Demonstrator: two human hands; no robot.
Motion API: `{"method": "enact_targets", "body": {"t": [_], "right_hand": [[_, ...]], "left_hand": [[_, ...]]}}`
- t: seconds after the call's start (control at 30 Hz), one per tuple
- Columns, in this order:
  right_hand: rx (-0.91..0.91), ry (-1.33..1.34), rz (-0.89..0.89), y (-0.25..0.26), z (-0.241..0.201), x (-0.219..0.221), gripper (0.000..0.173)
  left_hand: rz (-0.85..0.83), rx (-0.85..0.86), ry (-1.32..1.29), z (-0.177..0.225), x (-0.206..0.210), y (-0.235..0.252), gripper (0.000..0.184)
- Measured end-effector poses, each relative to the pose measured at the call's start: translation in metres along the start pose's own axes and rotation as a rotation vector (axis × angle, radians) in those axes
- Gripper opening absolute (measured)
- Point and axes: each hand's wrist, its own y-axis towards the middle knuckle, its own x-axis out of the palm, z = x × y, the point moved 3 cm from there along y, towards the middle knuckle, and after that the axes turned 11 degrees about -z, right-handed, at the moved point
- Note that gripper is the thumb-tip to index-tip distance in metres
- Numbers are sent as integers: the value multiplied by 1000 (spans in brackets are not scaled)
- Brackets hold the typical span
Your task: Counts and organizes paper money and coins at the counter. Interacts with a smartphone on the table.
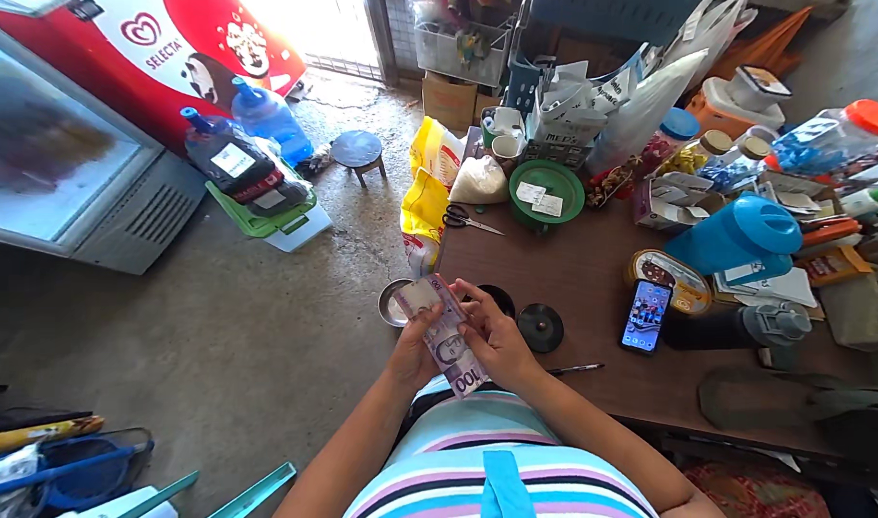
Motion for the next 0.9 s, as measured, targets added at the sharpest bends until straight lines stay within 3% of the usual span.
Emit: {"method": "enact_targets", "body": {"t": [0.07,0.17,0.37,0.5,0.63,0.77,0.9], "right_hand": [[17,31,10,-1,3,2,53],[61,69,88,-6,9,6,47],[255,141,-87,-14,24,0,15],[312,359,-7,-14,28,1,13],[344,507,28,-12,29,3,15],[319,239,29,-15,34,2,19],[163,-39,239,-13,33,-8,24]], "left_hand": [[-63,-53,6,-2,2,0,28],[-95,17,78,-2,-4,6,48],[157,137,-97,11,-9,11,51],[87,173,-178,4,-12,11,45],[125,219,-2,-2,-5,10,39],[319,215,167,2,0,9,22],[365,143,249,-2,-2,7,12]]}}
